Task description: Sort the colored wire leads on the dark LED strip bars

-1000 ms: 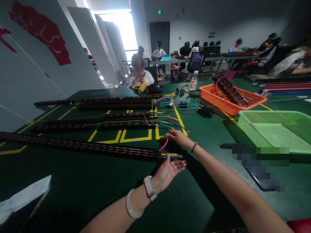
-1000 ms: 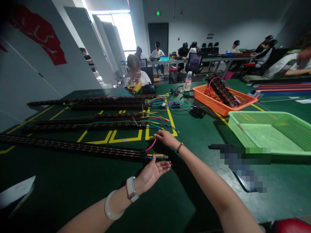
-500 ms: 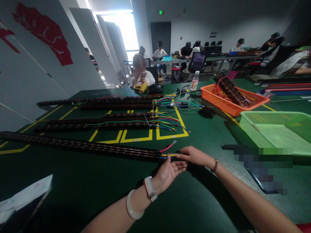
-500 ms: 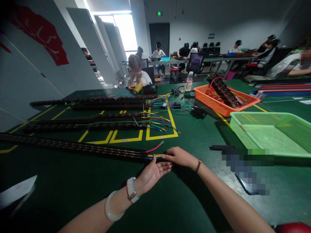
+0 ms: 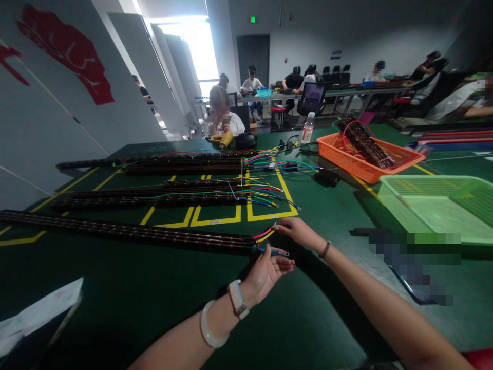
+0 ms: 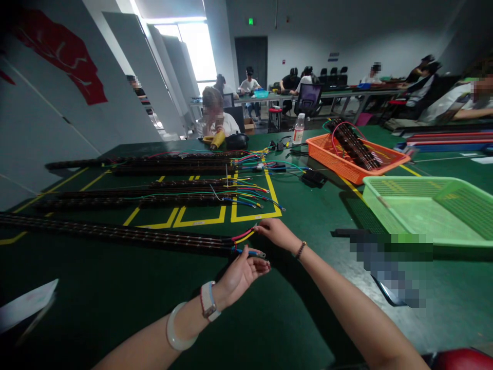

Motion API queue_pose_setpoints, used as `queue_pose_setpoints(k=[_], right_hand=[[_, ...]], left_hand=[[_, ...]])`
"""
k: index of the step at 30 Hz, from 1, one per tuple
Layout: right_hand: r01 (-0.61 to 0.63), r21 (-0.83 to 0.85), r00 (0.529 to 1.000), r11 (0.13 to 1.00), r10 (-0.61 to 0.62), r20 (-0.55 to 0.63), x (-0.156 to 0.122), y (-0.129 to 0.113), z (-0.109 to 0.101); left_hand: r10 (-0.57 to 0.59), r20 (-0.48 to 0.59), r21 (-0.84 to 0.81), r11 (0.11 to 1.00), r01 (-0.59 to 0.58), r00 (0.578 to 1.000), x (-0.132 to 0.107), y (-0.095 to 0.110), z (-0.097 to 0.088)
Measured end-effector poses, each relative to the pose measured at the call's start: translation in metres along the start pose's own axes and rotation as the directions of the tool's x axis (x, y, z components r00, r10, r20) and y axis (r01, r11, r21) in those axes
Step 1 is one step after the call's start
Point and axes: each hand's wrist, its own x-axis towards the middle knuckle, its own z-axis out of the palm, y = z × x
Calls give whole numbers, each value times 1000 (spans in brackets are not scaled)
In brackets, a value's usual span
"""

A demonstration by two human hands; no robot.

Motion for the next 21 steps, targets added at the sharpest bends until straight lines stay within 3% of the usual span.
queue_pose_setpoints(k=[8, 16, 21], right_hand=[[31, -14, 989, 999, -33, -143, 14, 0, 4], [-36, 10, 999, 999, 37, -36, -20, 5, 8], [-77, -88, 994, 993, 70, -82, -39, -2, 9]], left_hand=[[-17, -36, -18, 1000, 16, 999, 0, 1, -2], [-29, -10, -10, 1000, 29, 1000, -3, 4, 1], [-35, -12, 10, 999, 35, 999, -4, 6, 2]])
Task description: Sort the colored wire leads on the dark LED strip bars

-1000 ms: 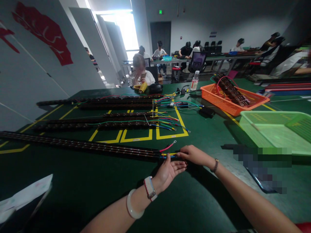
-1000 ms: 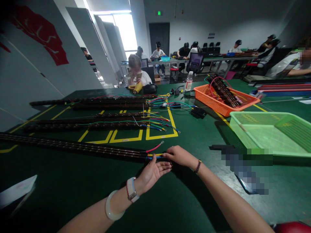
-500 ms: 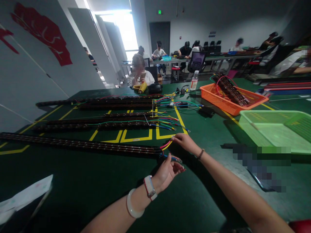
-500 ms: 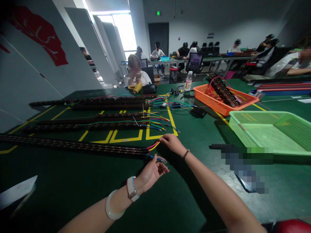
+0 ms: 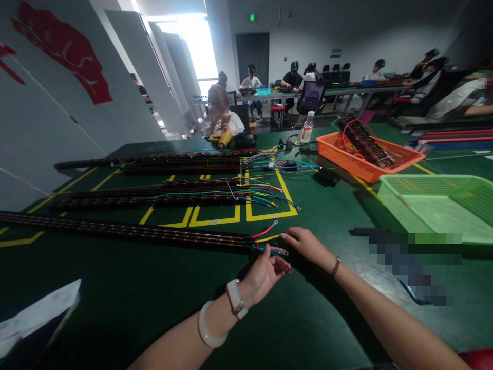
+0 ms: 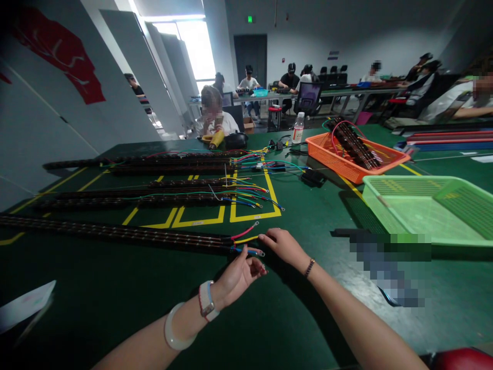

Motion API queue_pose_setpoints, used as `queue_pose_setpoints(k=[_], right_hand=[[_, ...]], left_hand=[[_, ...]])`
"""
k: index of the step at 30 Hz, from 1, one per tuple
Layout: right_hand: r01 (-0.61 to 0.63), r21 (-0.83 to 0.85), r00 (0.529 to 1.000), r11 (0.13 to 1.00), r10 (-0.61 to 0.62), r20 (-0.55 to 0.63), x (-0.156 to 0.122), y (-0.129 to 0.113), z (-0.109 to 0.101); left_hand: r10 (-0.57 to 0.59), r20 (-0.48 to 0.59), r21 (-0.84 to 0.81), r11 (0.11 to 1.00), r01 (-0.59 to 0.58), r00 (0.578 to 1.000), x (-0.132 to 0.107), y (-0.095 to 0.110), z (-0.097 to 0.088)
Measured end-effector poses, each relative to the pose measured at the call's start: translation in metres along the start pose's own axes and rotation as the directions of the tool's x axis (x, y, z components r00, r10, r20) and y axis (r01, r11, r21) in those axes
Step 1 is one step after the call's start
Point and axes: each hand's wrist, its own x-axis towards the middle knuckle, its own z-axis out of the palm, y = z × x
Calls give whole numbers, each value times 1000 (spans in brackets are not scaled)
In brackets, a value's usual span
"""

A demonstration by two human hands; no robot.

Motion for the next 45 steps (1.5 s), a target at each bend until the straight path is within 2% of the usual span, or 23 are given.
queue_pose_setpoints(k=[3, 8, 15, 19, 22, 28, 34, 38, 42, 45], right_hand=[[69, -119, 996, 991, -75, -50, -9, -6, -2], [333, -268, 941, 904, -335, 42, -17, -11, -3], [403, -300, 915, 865, -387, 112, -16, -10, -3], [356, -208, 933, 911, -336, 126, -14, -6, 0], [269, -186, 963, 945, -262, 60, -12, -4, 3], [152, -269, 981, 951, -177, -73, -10, 0, 9], [113, -371, 982, 922, -161, -103, -7, 8, 13], [110, -380, 982, 919, -159, -101, -7, 9, 14], [109, -320, 986, 941, -142, -82, -8, 9, 13], [75, -204, 993, 976, -93, -77, -7, 10, 11]], left_hand=[[-7, 7, -9, 1000, 7, 1000, 1, -1, -1], [26, 24, -52, 998, -25, 999, 4, -4, -2], [22, 14, -53, 998, -21, 1000, 2, -2, 0], [13, 12, -49, 999, -12, 1000, 3, -3, -1], [-1, 30, -22, 1000, 1, 1000, 3, -4, -2], [0, 64, 44, 999, -3, 998, -1, -3, 0], [-2, 52, 63, 998, -1, 999, -2, -3, 1], [7, 79, 53, 999, -11, 997, 0, -5, -2], [1, 73, 69, 998, -6, 997, 0, -4, -1], [-3, 55, 68, 998, 0, 998, -2, -3, 1]])
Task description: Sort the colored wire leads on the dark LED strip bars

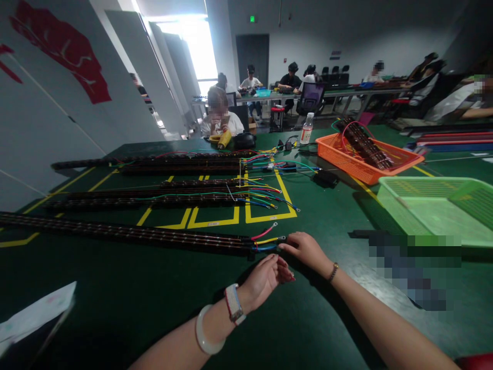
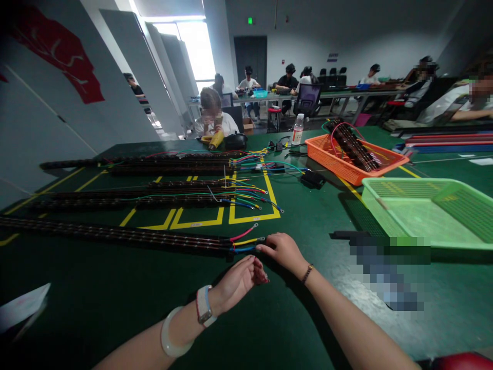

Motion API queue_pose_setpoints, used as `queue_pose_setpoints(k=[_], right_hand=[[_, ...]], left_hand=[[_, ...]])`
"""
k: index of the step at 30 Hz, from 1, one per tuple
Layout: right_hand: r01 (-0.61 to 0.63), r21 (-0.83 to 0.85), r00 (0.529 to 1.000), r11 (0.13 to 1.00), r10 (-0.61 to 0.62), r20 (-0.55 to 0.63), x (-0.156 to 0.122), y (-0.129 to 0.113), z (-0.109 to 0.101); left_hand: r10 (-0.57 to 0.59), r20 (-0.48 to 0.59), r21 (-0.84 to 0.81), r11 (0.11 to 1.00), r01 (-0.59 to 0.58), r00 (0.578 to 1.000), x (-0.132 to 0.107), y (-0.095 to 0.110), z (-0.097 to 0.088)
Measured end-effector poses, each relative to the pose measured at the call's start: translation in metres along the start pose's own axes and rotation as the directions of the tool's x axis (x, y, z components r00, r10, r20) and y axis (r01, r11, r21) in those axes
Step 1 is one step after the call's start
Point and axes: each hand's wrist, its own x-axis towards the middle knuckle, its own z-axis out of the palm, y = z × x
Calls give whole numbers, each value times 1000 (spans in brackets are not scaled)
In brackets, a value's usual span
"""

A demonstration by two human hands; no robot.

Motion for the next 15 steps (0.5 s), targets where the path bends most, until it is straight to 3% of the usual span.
queue_pose_setpoints(k=[6, 15], right_hand=[[-84, 192, 995, 978, 91, -29, 2, 4, 0], [-86, 262, 990, 961, 111, -82, 2, 7, 2]], left_hand=[[-6, 10, 10, 1000, 6, 1000, -3, 3, 2], [-16, -6, 25, 1000, 16, 1000, -4, 4, 4]])
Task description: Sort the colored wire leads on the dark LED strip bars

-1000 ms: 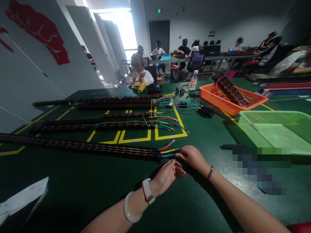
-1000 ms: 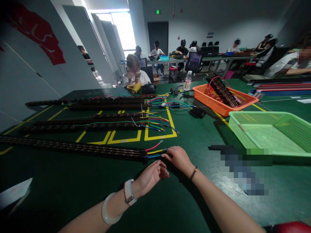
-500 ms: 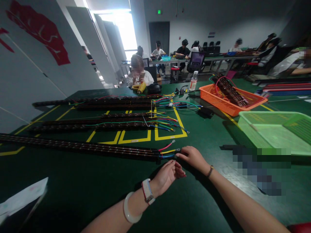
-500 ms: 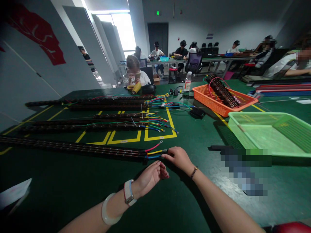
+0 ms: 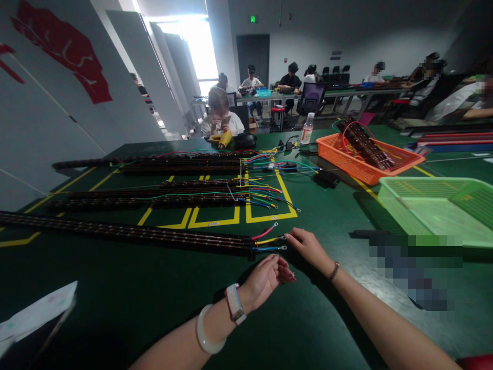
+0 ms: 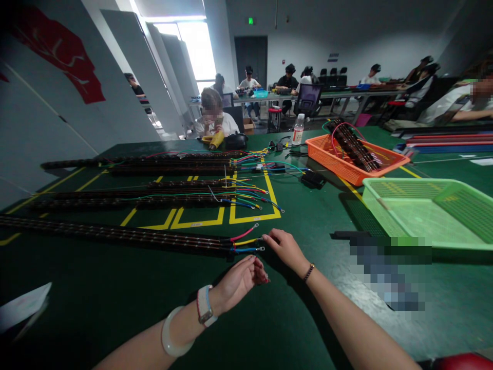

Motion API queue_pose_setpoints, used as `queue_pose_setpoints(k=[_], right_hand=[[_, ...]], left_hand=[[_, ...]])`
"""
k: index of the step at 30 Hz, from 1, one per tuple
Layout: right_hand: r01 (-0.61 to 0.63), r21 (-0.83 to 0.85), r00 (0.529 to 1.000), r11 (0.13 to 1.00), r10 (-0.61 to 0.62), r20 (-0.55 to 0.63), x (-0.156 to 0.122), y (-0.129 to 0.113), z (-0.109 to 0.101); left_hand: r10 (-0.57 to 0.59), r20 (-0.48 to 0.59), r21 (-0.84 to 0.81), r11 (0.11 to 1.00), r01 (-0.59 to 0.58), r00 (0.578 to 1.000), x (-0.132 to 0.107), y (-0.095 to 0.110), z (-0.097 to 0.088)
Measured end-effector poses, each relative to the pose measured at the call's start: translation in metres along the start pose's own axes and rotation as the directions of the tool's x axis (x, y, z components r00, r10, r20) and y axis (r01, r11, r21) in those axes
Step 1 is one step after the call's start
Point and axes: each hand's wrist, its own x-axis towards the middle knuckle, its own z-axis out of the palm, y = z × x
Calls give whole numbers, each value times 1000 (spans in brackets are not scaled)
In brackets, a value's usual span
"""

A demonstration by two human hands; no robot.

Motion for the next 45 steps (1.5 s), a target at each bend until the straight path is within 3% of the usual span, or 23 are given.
queue_pose_setpoints(k=[6, 11, 16, 21, 29, 34, 39, 45], right_hand=[[28, -21, 999, 999, -28, -33, 0, -1, 0], [187, -143, 978, 972, -198, -62, 8, -13, -10], [397, -251, 917, 883, -368, 156, 25, -37, -17], [516, -216, 819, 829, -403, 409, 46, -55, -8], [340, -172, 734, 924, -147, 663, 74, -59, 0], [386, -278, 763, 880, -135, 633, 73, -61, 1], [477, -426, 813, 768, -202, 546, 61, -66, 4], [624, -514, 766, 589, -327, 554, 41, -75, 9]], left_hand=[[9, 9, -18, 1000, -8, 1000, 3, -3, -3], [8, 9, -12, 1000, -8, 1000, 3, -2, -2], [7, -9, -39, 999, -8, 1000, 1, -3, 1], [28, 16, -62, 998, -27, 999, 5, -8, -3], [16, 50, -78, 997, -12, 999, 9, -11, -11], [6, 71, -77, 997, -1, 997, 10, -10, -11], [41, 78, -183, 983, -26, 996, 8, -6, -8], [126, -13, -247, 961, -125, 992, 10, -7, -6]])
